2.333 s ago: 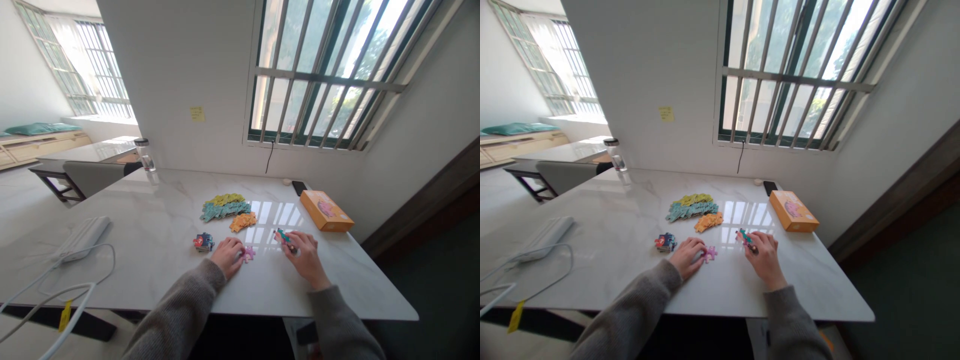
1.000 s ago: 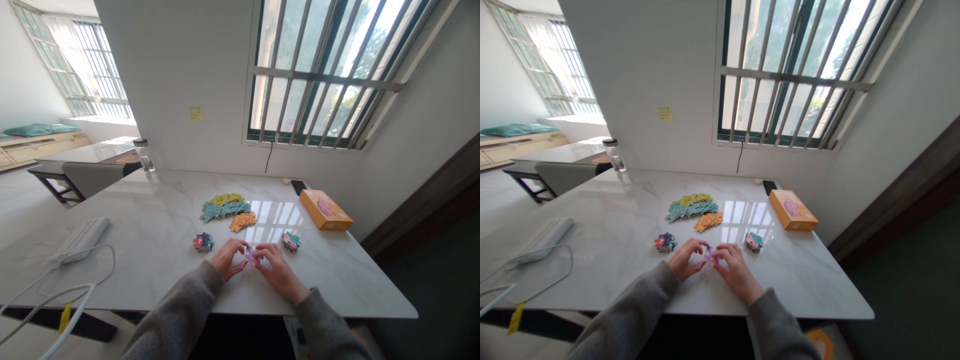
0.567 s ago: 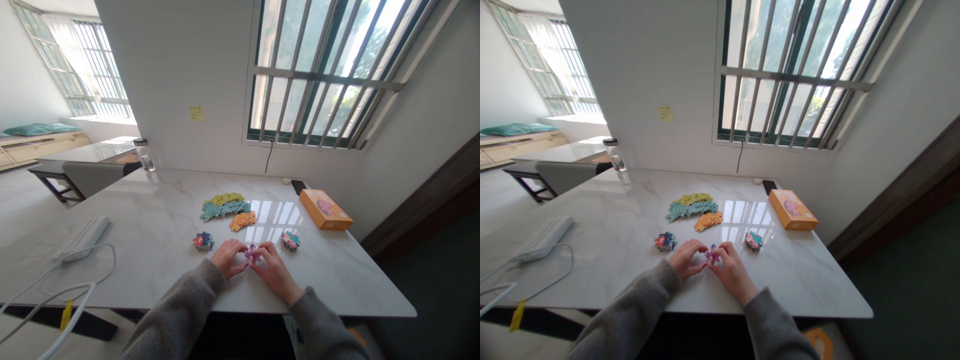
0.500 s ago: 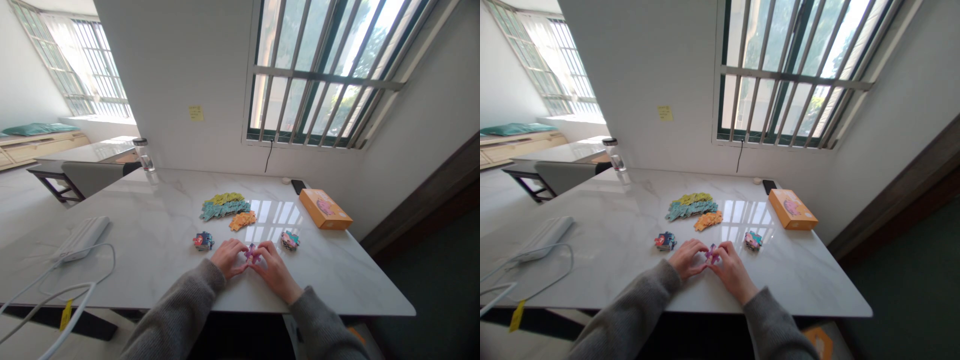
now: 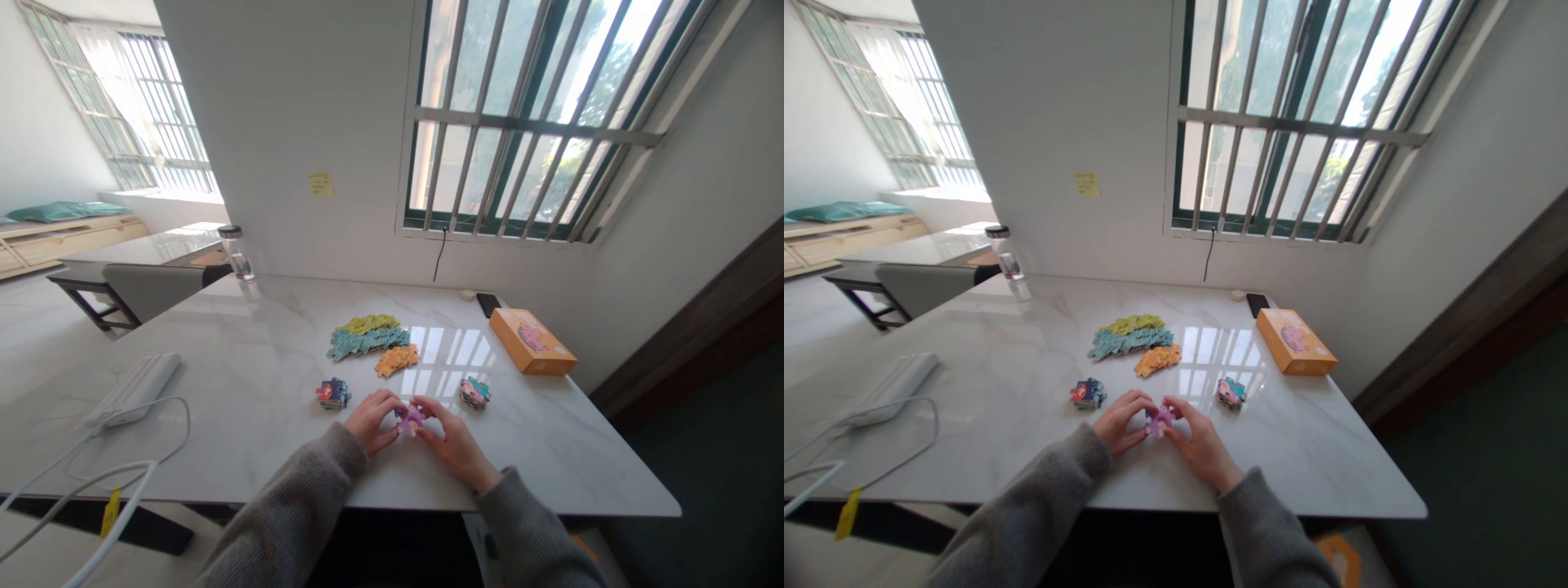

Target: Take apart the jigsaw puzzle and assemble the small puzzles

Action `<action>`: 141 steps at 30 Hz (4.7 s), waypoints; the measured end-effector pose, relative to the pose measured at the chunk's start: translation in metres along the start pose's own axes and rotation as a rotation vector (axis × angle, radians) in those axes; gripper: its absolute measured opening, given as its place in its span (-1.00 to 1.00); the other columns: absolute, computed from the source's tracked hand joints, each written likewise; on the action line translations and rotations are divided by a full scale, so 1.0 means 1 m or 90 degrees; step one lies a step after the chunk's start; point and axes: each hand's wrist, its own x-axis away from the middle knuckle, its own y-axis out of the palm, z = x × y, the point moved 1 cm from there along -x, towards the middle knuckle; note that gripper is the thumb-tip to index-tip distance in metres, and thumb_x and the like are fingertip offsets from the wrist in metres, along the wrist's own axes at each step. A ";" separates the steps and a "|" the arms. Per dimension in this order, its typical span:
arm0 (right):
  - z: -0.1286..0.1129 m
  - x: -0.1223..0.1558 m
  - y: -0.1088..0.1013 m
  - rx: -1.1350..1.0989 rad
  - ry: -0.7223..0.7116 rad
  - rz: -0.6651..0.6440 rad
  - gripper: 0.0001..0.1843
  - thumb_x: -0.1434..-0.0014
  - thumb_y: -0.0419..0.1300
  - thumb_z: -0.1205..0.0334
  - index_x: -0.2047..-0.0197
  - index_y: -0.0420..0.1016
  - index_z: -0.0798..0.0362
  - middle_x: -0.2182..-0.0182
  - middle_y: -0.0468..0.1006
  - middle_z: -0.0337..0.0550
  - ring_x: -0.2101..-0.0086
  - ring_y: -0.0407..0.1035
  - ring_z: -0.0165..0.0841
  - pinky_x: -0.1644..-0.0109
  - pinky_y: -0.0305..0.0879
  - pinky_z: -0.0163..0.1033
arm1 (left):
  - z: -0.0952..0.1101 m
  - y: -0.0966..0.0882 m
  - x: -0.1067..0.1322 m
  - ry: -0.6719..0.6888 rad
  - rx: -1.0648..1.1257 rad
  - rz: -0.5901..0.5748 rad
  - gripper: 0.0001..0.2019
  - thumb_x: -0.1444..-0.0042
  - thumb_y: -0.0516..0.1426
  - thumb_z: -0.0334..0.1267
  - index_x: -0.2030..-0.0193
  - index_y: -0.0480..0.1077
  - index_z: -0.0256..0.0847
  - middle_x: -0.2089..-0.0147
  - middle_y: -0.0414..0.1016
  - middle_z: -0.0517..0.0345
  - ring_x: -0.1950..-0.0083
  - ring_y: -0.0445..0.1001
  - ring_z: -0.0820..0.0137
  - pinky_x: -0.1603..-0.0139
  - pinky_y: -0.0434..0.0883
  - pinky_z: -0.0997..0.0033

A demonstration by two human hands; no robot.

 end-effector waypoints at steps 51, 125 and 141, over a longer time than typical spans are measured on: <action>0.058 -0.012 -0.113 0.445 0.036 0.054 -0.21 -0.08 0.29 0.09 -0.34 0.14 -0.04 -0.21 0.27 0.05 -0.19 0.18 -0.05 -0.26 0.16 0.05 | 0.006 -0.002 0.001 -0.010 -0.045 -0.001 -0.70 -0.16 0.09 -0.33 -0.04 0.32 -0.14 0.06 0.43 0.05 0.22 0.47 0.38 0.04 0.47 0.31; 0.015 -0.068 0.005 0.345 -0.166 -0.130 -0.79 -0.25 0.08 0.38 0.07 0.41 0.01 0.16 0.45 -0.06 0.09 0.31 -0.19 -0.06 0.29 -0.02 | -0.058 -0.088 0.002 -0.307 -0.354 -0.345 -0.19 0.24 0.38 -0.26 -0.24 0.30 0.04 -0.15 0.28 -0.04 -0.11 0.35 0.04 -0.14 0.35 0.12; 0.021 -0.067 0.006 0.313 -0.169 -0.116 -0.80 -0.26 0.07 0.39 0.09 0.42 0.02 0.19 0.46 -0.06 0.12 0.30 -0.22 -0.03 0.29 -0.05 | -0.067 -0.069 -0.025 -0.325 -0.431 -0.432 -0.61 0.20 0.31 -0.28 0.14 0.44 -0.20 0.03 0.40 -0.08 -0.02 0.42 0.04 -0.06 0.42 0.12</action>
